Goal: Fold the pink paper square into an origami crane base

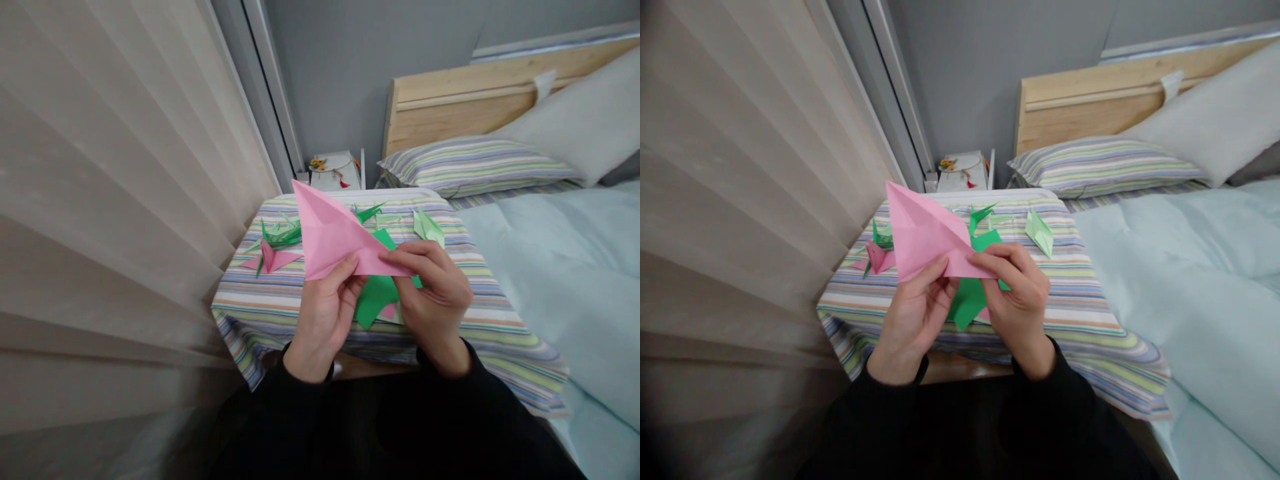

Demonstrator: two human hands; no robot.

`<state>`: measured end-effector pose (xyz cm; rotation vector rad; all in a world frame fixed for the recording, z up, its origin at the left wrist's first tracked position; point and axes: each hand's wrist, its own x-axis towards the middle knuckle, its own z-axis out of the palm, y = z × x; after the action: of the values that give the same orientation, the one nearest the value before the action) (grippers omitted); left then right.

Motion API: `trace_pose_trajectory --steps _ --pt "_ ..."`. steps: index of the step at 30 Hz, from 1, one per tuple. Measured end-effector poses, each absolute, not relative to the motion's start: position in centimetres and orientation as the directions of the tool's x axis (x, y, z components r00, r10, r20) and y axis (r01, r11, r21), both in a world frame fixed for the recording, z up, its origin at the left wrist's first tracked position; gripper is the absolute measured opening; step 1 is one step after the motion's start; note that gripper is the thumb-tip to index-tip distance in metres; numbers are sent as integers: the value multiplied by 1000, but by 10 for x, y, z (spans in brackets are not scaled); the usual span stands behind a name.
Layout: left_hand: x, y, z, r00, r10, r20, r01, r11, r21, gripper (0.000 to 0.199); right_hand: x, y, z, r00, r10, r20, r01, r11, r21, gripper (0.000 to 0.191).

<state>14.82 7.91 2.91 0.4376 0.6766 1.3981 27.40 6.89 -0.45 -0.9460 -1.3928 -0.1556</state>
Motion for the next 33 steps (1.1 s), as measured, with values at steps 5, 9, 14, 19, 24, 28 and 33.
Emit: trace_pose_trajectory --steps 5,9,14,19,24,28,33 --pt "140 82 26 -141 989 48 -578 -121 807 74 278 73 -10 350 518 780 436 647 -626 38" --pt "118 82 32 -185 866 465 -106 -488 867 85 281 76 -6 469 570 675 262 640 -722 30" --pt "104 80 40 181 736 652 411 -659 630 53 284 76 1 495 634 594 177 596 -783 23" --pt "113 76 37 251 702 666 498 -684 533 30 287 74 -1 318 629 709 296 645 -705 26" --pt "102 78 38 479 658 581 626 -720 299 28 294 72 3 25 641 767 368 707 -604 22" --pt "95 80 43 574 683 452 629 -721 291 32 297 70 7 -46 634 772 383 725 -572 20" --pt "95 78 47 570 675 468 666 -713 219 24 296 65 9 -163 610 775 451 745 -492 23"
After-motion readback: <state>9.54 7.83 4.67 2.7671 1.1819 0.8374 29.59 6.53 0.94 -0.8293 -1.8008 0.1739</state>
